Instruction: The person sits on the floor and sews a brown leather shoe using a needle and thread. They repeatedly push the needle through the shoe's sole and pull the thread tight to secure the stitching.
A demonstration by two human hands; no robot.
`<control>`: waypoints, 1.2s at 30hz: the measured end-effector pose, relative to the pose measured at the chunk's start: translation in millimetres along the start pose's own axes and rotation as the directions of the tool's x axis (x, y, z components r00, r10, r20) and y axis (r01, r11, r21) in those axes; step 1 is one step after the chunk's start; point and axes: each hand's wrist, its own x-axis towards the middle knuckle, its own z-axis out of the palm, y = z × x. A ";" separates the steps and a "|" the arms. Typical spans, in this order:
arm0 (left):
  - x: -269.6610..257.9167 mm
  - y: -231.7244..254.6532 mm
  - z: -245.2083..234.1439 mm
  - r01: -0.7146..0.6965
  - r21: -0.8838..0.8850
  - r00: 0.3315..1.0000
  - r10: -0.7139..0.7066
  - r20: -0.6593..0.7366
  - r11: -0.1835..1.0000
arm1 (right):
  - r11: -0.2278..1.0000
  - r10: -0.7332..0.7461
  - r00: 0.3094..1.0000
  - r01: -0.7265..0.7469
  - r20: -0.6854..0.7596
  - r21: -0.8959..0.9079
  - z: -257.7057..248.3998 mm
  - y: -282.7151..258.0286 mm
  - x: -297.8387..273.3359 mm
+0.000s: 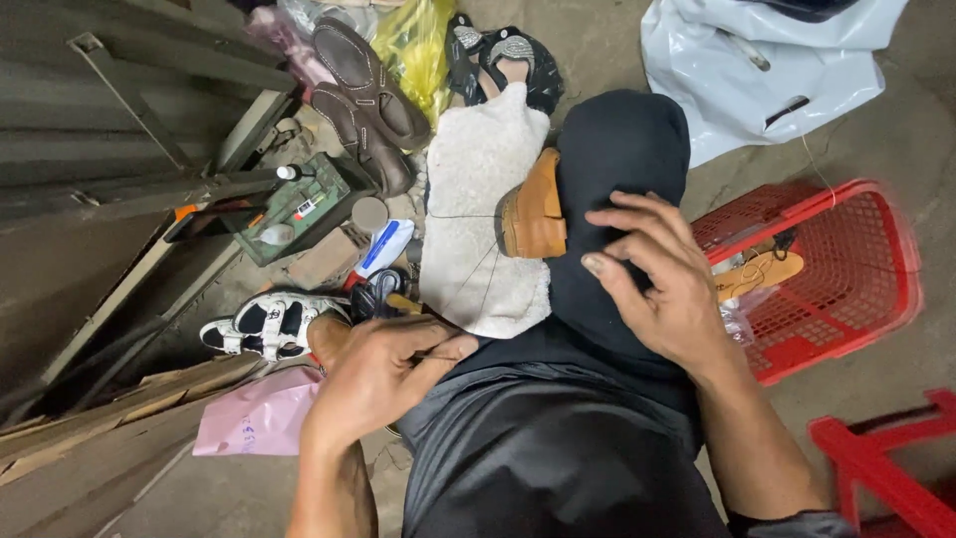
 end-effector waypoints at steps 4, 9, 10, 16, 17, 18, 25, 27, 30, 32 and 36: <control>0.3 -14.2 5.5 0.245 0.414 0.969 -0.216 -0.117 0.877 | 0.993 -0.003 0.998 0.011 -0.069 0.117 9.2 -3.4 7.5; 26.4 -12.1 13.7 0.479 0.381 0.878 -0.425 -0.220 0.791 | 0.500 0.121 0.990 0.004 -0.075 0.866 28.4 21.4 -0.7; 34.7 -10.7 21.1 0.479 0.379 0.877 -0.425 -0.222 0.791 | 0.501 0.119 0.990 0.004 -0.073 0.866 27.7 33.6 -4.1; 71.7 -69.7 64.5 0.068 0.392 0.985 0.001 -0.173 0.917 | 0.239 0.778 0.629 -0.283 -0.009 0.929 -53.0 119.5 -7.8; 70.1 -74.3 67.5 0.038 0.393 0.979 0.044 -0.197 0.919 | 0.177 0.802 0.596 -0.170 -0.042 0.969 -68.4 145.9 -23.4; 68.4 -78.9 70.4 0.008 0.394 0.971 0.086 -0.221 0.919 | 0.118 0.826 0.559 -0.050 -0.070 0.992 -83.9 172.4 -38.7; 49.9 -65.7 46.3 -0.122 -0.129 0.919 0.063 -0.390 0.984 | 0.503 0.838 0.491 -0.522 -0.239 0.689 -61.2 120.7 -28.0; 32.7 -61.2 25.7 -0.136 -0.349 0.959 0.034 -0.283 0.927 | 0.929 0.334 0.895 -0.366 -0.295 -0.059 -54.7 115.0 -29.1; -1.7 -76.9 -0.7 -0.191 -0.719 0.908 -0.158 -0.388 0.669 | 0.960 0.032 0.971 -0.095 -0.238 -0.262 -39.7 77.4 -19.4; -23.9 -81.1 -29.6 -0.317 -0.708 0.869 -0.106 -0.483 0.631 | 0.956 -0.051 0.988 0.006 -0.144 -0.295 -28.2 49.7 -4.9; -53.5 -63.2 -60.0 -0.506 -0.688 0.598 -0.364 -0.714 0.519 | 0.846 -0.153 0.970 0.227 0.188 -0.482 -6.0 30.2 7.3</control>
